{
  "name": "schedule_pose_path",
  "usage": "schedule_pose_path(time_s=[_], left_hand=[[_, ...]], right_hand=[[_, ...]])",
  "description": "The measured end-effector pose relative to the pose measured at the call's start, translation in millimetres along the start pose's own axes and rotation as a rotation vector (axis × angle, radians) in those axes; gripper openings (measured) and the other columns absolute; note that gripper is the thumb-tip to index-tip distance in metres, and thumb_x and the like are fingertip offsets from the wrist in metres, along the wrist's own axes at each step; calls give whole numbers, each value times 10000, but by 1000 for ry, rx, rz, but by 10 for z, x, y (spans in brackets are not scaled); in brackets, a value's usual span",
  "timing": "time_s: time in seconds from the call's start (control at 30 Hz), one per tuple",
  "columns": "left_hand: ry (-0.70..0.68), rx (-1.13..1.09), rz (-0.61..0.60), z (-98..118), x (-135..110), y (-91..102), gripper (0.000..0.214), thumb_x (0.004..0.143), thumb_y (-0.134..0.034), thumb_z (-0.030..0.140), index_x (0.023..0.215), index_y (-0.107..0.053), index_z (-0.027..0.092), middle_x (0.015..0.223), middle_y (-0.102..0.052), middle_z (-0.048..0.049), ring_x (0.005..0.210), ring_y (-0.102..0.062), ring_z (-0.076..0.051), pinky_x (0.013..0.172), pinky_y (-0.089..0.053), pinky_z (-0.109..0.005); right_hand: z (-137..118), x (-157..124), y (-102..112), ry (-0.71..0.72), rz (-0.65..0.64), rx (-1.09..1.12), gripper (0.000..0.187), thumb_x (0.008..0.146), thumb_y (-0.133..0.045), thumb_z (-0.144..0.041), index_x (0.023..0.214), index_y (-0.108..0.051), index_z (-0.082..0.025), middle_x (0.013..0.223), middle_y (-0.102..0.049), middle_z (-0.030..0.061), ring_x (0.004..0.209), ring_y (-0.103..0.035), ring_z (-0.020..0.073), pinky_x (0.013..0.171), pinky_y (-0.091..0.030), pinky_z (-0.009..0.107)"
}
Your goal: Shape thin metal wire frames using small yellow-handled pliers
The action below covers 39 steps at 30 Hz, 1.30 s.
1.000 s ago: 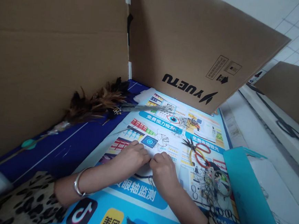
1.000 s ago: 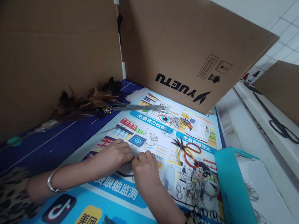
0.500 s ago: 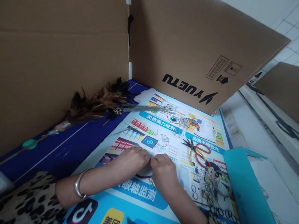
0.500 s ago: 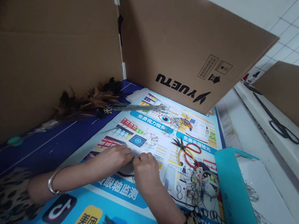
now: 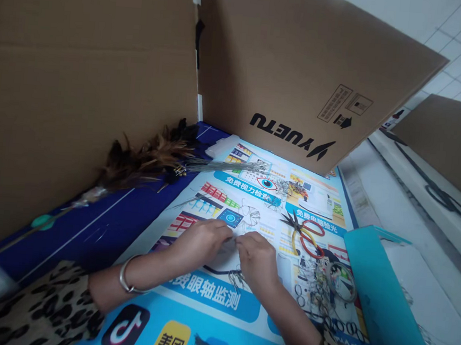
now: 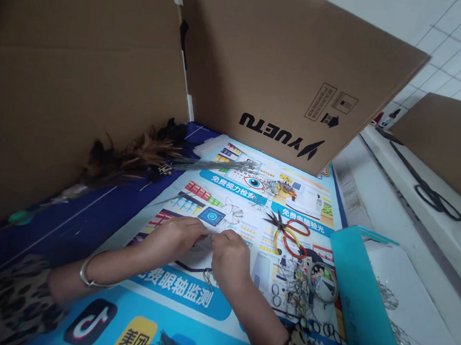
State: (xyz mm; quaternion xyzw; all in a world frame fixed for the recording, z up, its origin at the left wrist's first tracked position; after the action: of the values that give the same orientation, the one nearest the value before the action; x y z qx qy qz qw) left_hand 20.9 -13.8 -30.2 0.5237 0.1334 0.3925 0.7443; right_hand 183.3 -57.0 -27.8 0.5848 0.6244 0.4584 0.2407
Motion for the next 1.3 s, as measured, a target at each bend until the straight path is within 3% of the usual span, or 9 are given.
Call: schedule_pose_path(time_s=[0.13,0.23,0.37,0.47,0.63,1.07,1.17,1.3], left_hand=[[61,-249,75,-30,15,17,197,813,-442,128,851,-629,174,819,-626,-37,790,-562,-161,716,-412,-260],[159,-479,96,-43,32,17,159,782,-488,140,804,-638,185,804,-634,-14,774,-560,-149,706,-405,-245],[334,-855,39,-50,51,-52,76,748,-533,180,704,-593,164,633,-565,18,607,-504,-117,568,-375,-215],[395,-1150,-7,-30,56,-108,83,740,-548,201,674,-550,151,558,-506,38,526,-447,-91,511,-334,-201],[438,-1377,3,17,49,-146,102,740,-573,219,688,-528,143,558,-516,34,527,-448,-85,520,-333,-204],[473,-1405,32,7,55,-208,136,733,-607,241,694,-528,138,561,-543,27,522,-465,-81,521,-352,-207],[450,-1398,-33,-16,71,-187,140,729,-616,246,700,-534,136,557,-548,26,515,-471,-78,511,-345,-201],[383,-1420,-264,-57,82,-141,176,736,-618,299,738,-566,131,604,-589,1,534,-510,-89,519,-377,-210]], right_hand=[[44,37,12,-136,29,337,143,765,-530,-143,787,-653,-213,817,-633,3,784,-564,133,738,-423,239],[68,62,-6,-303,-25,622,91,726,-571,-176,756,-652,-205,722,-630,-8,691,-568,133,661,-444,247],[47,75,-33,-498,-99,1054,100,671,-636,-238,734,-635,-160,598,-602,-7,566,-555,125,585,-466,263],[25,72,-37,-558,-92,1185,153,647,-671,-264,731,-631,-143,595,-607,0,562,-567,124,604,-480,282],[32,50,-58,-566,-107,1255,172,674,-669,-288,752,-624,-141,641,-626,16,603,-586,125,635,-480,283],[82,23,-164,-600,-93,1293,193,680,-680,-301,764,-601,-147,672,-634,19,625,-596,126,645,-487,287],[87,45,-98,-575,-125,1232,180,680,-663,-298,744,-595,-144,649,-624,10,607,-590,119,629,-490,278],[137,84,87,-530,-255,985,139,660,-638,-267,722,-603,-147,585,-595,-12,543,-566,112,551,-475,251]])
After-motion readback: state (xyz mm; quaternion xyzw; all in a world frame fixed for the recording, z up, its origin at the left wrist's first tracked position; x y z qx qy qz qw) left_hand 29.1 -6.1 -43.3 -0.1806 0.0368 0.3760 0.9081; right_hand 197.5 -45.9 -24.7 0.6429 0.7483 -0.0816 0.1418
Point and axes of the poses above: each hand's wrist, its own x-axis towards the middle knuckle, its own y-axis out of the back of the hand, z = x × y, the point moved 1 cm from there along x, towards the middle knuckle
